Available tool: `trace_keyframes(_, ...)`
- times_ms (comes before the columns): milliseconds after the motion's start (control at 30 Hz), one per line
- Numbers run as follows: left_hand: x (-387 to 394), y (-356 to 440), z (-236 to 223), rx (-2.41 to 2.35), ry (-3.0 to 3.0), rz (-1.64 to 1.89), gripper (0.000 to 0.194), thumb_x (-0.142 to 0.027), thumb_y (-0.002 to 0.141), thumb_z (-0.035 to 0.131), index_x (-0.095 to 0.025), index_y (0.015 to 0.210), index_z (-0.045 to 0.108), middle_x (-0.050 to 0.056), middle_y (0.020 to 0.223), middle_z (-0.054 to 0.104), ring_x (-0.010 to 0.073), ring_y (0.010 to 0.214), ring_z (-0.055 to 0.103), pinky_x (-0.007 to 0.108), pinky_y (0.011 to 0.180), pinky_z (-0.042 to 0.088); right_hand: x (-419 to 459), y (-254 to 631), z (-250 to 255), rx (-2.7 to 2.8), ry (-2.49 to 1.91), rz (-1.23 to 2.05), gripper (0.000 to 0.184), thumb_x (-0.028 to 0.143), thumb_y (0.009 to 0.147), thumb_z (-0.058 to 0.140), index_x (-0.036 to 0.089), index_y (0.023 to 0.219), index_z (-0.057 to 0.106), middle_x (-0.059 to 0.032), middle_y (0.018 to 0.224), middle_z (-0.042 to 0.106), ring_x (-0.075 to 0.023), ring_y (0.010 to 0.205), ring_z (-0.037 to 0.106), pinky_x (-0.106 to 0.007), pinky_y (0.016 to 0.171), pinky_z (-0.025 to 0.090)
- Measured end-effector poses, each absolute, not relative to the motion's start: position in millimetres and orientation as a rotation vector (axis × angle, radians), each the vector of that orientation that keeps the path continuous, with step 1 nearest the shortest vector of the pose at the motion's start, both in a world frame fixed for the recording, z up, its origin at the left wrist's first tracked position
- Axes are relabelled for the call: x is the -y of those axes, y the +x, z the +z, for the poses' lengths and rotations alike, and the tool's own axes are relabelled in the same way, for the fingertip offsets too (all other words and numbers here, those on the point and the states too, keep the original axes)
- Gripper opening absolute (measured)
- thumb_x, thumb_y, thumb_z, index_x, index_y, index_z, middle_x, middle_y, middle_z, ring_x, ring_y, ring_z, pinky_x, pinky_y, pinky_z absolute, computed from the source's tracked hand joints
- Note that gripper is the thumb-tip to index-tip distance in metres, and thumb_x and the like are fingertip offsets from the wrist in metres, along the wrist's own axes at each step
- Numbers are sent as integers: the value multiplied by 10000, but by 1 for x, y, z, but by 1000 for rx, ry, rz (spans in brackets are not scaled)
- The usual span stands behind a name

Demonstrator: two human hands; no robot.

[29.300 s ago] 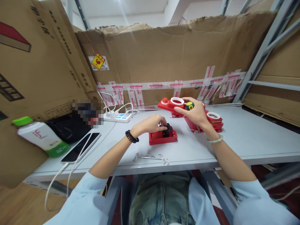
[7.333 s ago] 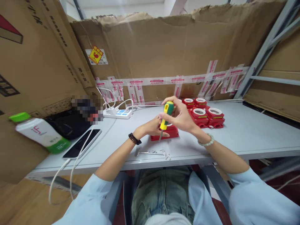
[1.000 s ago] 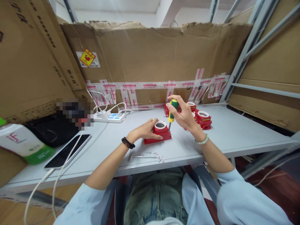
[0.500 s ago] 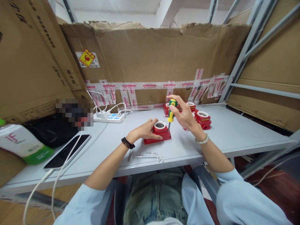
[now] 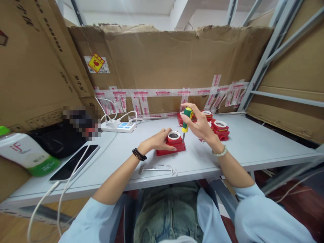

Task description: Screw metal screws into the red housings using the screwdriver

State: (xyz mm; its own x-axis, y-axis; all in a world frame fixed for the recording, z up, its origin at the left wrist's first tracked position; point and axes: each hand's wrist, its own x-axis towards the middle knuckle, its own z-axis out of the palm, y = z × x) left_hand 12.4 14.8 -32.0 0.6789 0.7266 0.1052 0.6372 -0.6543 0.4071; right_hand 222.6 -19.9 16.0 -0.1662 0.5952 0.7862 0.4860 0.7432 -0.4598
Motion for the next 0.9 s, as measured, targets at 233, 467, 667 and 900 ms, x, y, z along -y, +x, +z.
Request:
trace_keyframes(233, -14, 13, -32, -1078, 2550, 375, 635, -640, 688, 696, -218, 1100, 460, 56, 1039, 519, 254, 932, 558, 373, 835, 467, 22, 224, 21, 1827, -744, 406, 322, 400, 825, 675, 230, 1071, 556, 25, 758, 610, -137, 631, 613, -273, 580, 503)
trace_keyframes(467, -13, 12, -34, -1041, 2550, 443, 601, -578, 688, 727, -205, 1097, 494, 55, 1031, 525, 254, 944, 555, 374, 854, 471, 20, 205, 15, 1701, -912, -126, 171, 356, 865, 613, 228, 899, 504, 69, 618, 420, -91, 508, 378, -251, 521, 334)
trace_keyframes(667, -14, 10, -39, -956, 2496, 570, 696, -583, 676, 753, -186, 1191, 505, 97, 1131, 561, 268, 1006, 564, 422, 915, 465, 22, 212, 16, 1760, -968, -5, 188, 348, 853, 593, 241, 965, 486, 68, 632, 427, -100, 494, 420, -253, 516, 356)
trace_keyframes(900, -12, -22, -44, -870, 2283, 468, 734, -564, 779, 684, -192, 1350, 411, 121, 1286, 602, 261, 1112, 609, 393, 942, 482, 24, 221, 21, 1912, -835, 465, 290, 285, 884, 510, 263, 1159, 421, 21, 798, 610, -174, 705, 673, -310, 642, 531)
